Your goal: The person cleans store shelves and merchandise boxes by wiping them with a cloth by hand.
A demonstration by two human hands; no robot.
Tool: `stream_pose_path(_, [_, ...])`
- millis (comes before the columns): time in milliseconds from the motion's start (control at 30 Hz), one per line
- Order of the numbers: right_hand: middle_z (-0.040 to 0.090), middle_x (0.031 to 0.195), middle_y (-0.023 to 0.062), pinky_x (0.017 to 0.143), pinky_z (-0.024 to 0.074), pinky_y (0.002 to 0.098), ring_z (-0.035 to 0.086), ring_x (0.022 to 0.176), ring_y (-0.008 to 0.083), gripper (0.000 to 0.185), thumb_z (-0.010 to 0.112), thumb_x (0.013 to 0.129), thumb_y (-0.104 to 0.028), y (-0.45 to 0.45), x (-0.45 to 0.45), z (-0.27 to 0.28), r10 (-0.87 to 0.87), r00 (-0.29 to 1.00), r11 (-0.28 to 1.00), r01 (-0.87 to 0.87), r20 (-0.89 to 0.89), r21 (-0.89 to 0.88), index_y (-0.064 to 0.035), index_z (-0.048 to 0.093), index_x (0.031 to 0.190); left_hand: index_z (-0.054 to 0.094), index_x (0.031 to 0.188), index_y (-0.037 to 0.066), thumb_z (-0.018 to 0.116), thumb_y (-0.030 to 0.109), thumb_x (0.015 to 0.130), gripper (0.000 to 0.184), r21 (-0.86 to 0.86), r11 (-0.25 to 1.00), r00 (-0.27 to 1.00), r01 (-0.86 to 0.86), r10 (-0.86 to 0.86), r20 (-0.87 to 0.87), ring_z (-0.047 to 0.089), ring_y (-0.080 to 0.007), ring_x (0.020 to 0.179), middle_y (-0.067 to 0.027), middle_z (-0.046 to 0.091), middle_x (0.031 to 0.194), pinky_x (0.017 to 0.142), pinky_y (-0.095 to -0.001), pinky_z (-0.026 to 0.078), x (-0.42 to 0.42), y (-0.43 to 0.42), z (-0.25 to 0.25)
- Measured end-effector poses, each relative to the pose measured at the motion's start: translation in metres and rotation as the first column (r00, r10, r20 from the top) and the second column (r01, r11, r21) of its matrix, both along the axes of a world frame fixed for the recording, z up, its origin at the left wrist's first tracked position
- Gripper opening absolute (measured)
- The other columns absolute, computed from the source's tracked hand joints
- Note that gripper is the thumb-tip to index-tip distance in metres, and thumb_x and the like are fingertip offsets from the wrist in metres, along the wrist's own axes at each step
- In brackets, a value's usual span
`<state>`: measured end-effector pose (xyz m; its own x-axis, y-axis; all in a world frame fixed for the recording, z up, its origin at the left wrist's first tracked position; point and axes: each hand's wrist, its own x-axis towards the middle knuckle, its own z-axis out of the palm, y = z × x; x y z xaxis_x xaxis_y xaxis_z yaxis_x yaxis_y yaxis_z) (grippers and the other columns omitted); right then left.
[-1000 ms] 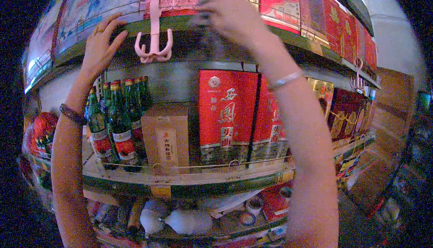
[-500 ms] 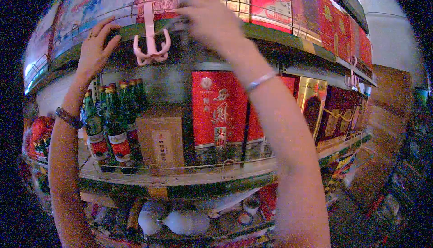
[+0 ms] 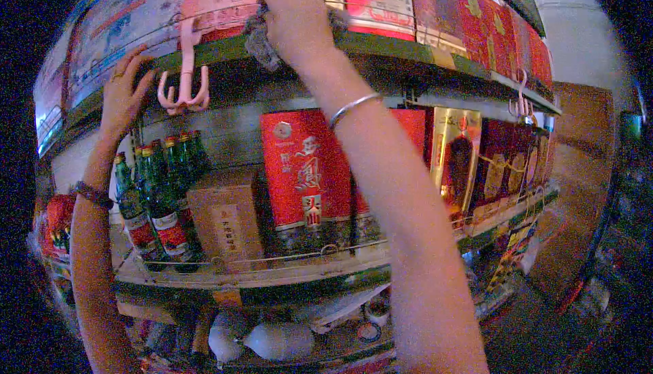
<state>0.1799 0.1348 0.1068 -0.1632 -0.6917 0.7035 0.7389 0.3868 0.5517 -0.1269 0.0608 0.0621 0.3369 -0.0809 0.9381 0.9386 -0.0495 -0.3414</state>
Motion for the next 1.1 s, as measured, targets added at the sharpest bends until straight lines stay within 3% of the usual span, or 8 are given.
stream_pose_path(100, [0.060, 0.095, 0.0134, 0.078, 0.0479, 0.0381, 0.058, 0.087, 0.0300, 0.022, 0.062, 0.070, -0.009, 0.004, 0.047, 0.003, -0.075, 0.993, 0.996, 0.079, 0.092, -0.034, -0.0079, 0.064, 0.092, 0.051, 0.111, 0.010, 0.050, 0.028, 0.087, 0.030, -0.022, 0.999, 0.999, 0.045, -0.044, 0.027, 0.052, -0.0311, 0.108, -0.0055, 0.045, 0.128, 0.089, -0.0384, 0.041, 0.003, 0.000, -0.003])
stream_pose_path(367, [0.062, 0.093, 0.0152, 0.077, 0.0482, 0.0402, 0.061, 0.087, 0.0315, 0.025, 0.056, 0.074, -0.008, -0.014, 0.039, -0.011, 0.052, 0.957, 0.820, -0.204, -0.285, -0.535, -0.0051, 0.061, 0.099, 0.054, 0.107, 0.010, 0.051, 0.028, 0.085, 0.028, 0.113, 0.991, 0.997, -0.077, 0.080, -0.022, 0.048, -0.0280, 0.112, -0.0045, 0.048, 0.126, 0.092, -0.0361, 0.040, 0.000, 0.003, 0.000])
stream_pose_path(400, [0.061, 0.090, 0.0153, 0.077, 0.0477, 0.0415, 0.059, 0.086, 0.0328, 0.026, 0.056, 0.076, -0.011, -0.011, 0.016, -0.007, -0.061, 0.974, 0.977, 0.013, -0.218, -0.214, -0.0057, 0.061, 0.100, 0.054, 0.107, 0.011, 0.051, 0.029, 0.085, 0.028, 0.141, 0.987, 0.996, -0.082, 0.087, -0.029, 0.050, -0.0287, 0.110, -0.0040, 0.048, 0.126, 0.091, -0.0373, 0.040, -0.002, 0.005, 0.000])
stream_pose_path(567, [0.059, 0.091, 0.0162, 0.077, 0.0492, 0.0427, 0.057, 0.092, 0.0324, 0.022, 0.060, 0.070, -0.012, -0.018, -0.027, -0.003, -0.086, 0.994, 0.956, 0.100, 0.061, -0.276, -0.0049, 0.062, 0.091, 0.053, 0.109, 0.009, 0.050, 0.028, 0.087, 0.029, -0.020, 1.000, 0.999, 0.021, -0.020, 0.030, 0.050, -0.0300, 0.109, -0.0037, 0.046, 0.129, 0.092, -0.0381, 0.039, 0.005, -0.001, -0.001])
stream_pose_path(667, [0.059, 0.098, 0.0122, 0.076, 0.0506, 0.0414, 0.058, 0.092, 0.0323, 0.031, 0.060, 0.070, -0.014, -0.010, 0.032, -0.010, -0.224, 0.974, 0.938, 0.207, -0.030, -0.279, -0.0147, 0.062, 0.101, 0.054, 0.109, 0.008, 0.051, 0.025, 0.087, 0.028, -0.031, 0.996, 0.996, 0.078, -0.077, 0.037, 0.046, -0.0294, 0.115, -0.0065, 0.046, 0.129, 0.096, -0.0381, 0.036, 0.005, 0.000, -0.004])
stream_pose_path(833, [0.062, 0.096, 0.0164, 0.079, 0.0476, 0.0396, 0.059, 0.090, 0.0314, 0.041, 0.061, 0.069, -0.004, -0.009, 0.102, -0.019, -0.319, 0.858, 0.875, 0.104, -0.402, -0.473, -0.0086, 0.060, 0.110, 0.054, 0.109, 0.009, 0.051, 0.028, 0.086, 0.030, 0.058, 0.998, 0.999, -0.037, 0.035, 0.029, 0.046, -0.0294, 0.114, -0.0061, 0.047, 0.128, 0.095, -0.0377, 0.037, 0.000, 0.001, -0.003])
stream_pose_path(967, [0.062, 0.089, 0.0183, 0.077, 0.0486, 0.0442, 0.060, 0.085, 0.0341, 0.025, 0.063, 0.072, -0.018, -0.024, 0.032, -0.005, -0.127, 0.964, 0.833, -0.025, -0.235, -0.553, -0.0069, 0.064, 0.094, 0.053, 0.108, 0.009, 0.049, 0.030, 0.086, 0.031, 0.076, 0.996, 0.999, -0.045, 0.043, 0.032, 0.046, -0.0299, 0.114, -0.0056, 0.047, 0.126, 0.094, -0.0361, 0.038, 0.004, 0.002, -0.002])
stream_pose_path(1100, [0.056, 0.092, 0.0186, 0.077, 0.0461, 0.0448, 0.056, 0.087, 0.0345, 0.014, 0.054, 0.077, -0.016, -0.027, -0.035, -0.004, 0.100, 0.992, 0.959, -0.116, -0.071, -0.259, -0.0082, 0.059, 0.088, 0.052, 0.110, 0.009, 0.050, 0.029, 0.088, 0.030, 0.011, 0.999, 0.999, 0.050, -0.050, 0.018, 0.048, -0.0306, 0.112, -0.0087, 0.048, 0.125, 0.093, -0.0356, 0.038, -0.001, 0.007, 0.000])
